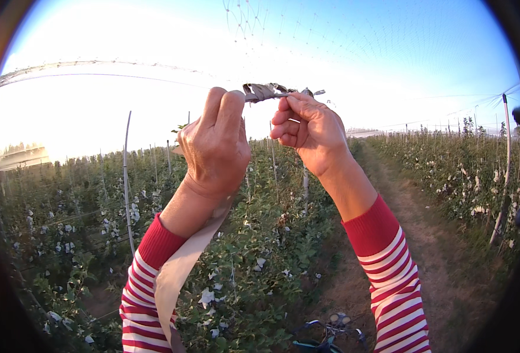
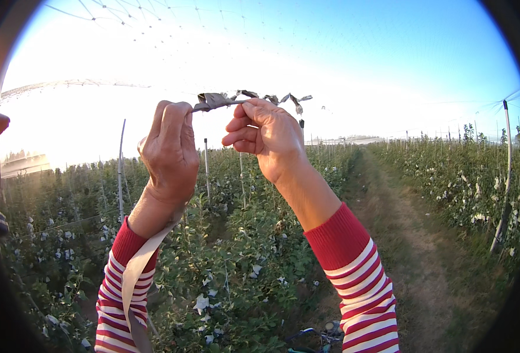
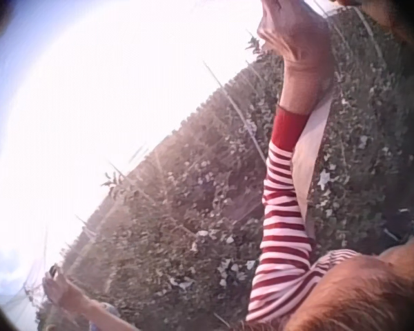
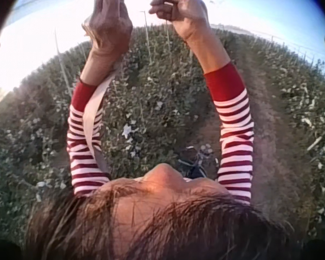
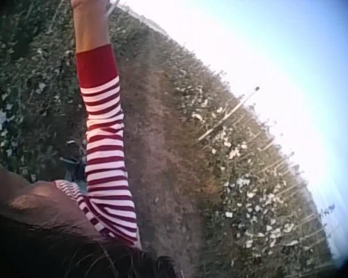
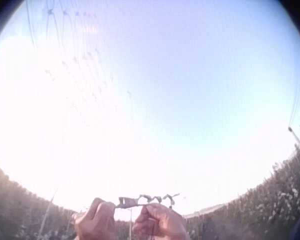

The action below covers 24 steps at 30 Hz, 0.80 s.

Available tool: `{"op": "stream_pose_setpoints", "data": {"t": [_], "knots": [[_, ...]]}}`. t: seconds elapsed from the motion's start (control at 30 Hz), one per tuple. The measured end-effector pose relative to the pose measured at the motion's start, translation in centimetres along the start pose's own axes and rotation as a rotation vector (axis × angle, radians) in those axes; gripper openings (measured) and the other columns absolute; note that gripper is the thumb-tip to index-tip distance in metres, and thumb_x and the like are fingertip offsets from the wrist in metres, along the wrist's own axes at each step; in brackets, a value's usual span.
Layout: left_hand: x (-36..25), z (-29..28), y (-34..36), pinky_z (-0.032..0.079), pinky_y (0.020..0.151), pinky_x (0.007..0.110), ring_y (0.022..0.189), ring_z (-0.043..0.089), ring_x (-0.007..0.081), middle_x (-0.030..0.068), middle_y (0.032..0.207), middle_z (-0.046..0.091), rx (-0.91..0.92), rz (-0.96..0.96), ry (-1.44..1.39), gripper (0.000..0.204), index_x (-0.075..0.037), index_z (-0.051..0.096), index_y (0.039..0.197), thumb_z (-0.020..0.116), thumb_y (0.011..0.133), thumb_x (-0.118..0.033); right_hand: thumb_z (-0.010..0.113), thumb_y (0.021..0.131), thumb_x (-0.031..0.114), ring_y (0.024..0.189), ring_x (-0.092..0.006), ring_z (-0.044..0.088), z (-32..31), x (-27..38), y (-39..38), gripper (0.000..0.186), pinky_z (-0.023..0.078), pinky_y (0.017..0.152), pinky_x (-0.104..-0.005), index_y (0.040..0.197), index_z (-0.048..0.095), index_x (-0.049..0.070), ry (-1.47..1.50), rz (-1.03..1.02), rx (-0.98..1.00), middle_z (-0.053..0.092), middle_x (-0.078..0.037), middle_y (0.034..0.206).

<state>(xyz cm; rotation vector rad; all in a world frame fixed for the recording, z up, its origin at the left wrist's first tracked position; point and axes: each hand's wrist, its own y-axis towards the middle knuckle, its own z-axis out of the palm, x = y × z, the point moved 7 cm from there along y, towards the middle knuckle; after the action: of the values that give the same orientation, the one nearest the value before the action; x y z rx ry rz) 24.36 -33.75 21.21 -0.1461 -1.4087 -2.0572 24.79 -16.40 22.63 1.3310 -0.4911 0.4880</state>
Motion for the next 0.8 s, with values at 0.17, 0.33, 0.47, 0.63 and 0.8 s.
{"op": "stream_pose_setpoints", "data": {"t": [0.17, 0.33, 0.47, 0.63, 0.8], "knots": [[2.1, -0.9, -0.3, 0.039, 0.043, 0.035, 0.049, 0.053, 0.0263, 0.0092, 0.079, 0.05, 0.103, -0.001, 0.107, 0.019, -0.005, 0.051, 0.089, 0.059, 0.077, 0.007, 0.05, 0.098, 0.016, 0.075, -0.0186, 0.068, -0.6, 0.9, 1.4, 0.016, 0.054, 0.056, -0.0266, 0.096, 0.06, 0.004, 0.178, -0.083, 0.022, 0.067, -0.009, 0.085], [2.1, 0.2, -0.5, 0.044, 0.045, 0.041, 0.054, 0.058, 0.0303, 0.0102, 0.09, 0.05, 0.356, -0.089, 0.143, 0.017, -0.004, 0.047, 0.091, 0.058, 0.079, 0.004, 0.045, 0.098, 0.017, 0.092, -0.0212, 0.067, 2.6, 2.6, -0.8, 0.019, 0.054, 0.063, -0.0293, 0.094, 0.059, 0.004, 0.161, -0.353, 0.211, 0.066, -0.01, 0.099], [3.2, 0.4, 0.2, 0.049, 0.053, 0.043, 0.061, 0.062, 0.0326, 0.0121, 0.085, 0.053, 0.38, -0.26, -0.167, 0.018, -0.004, 0.051, 0.093, 0.059, 0.079, 0.002, 0.037, 0.1, 0.02, 0.082, -0.023, 0.068, 4.4, 2.9, -1.0, 0.025, 0.056, 0.064, -0.0316, 0.088, 0.053, 0.005, 0.194, -0.329, 0.481, 0.065, -0.013, 0.096], [2.4, -0.5, 1.6, 0.042, 0.047, 0.037, 0.056, 0.059, 0.0248, 0.0077, 0.078, 0.057, 0.398, -0.044, 0.009, 0.018, -0.006, 0.059, 0.095, 0.06, 0.079, 0.002, 0.034, 0.101, 0.02, 0.068, -0.0231, 0.068, 5.8, 3.6, -1.6, 0.028, 0.057, 0.062, -0.0315, 0.085, 0.05, 0.004, -0.067, -0.288, 0.591, 0.063, -0.012, 0.088], [1.6, -0.9, 1.7, 0.049, 0.045, 0.03, 0.059, 0.064, 0.0181, 0.0054, 0.079, 0.057, 0.46, 0.358, 0.351, 0.002, -0.007, 0.059, 0.08, 0.06, 0.079, -0.006, 0.047, 0.097, 0.015, 0.05, -0.0163, 0.055, 6.8, 4.9, -3.4, 0.014, 0.043, 0.047, -0.0323, 0.088, 0.05, 0.005, -1.053, -0.535, 0.519, 0.057, -0.004, 0.078]]}}
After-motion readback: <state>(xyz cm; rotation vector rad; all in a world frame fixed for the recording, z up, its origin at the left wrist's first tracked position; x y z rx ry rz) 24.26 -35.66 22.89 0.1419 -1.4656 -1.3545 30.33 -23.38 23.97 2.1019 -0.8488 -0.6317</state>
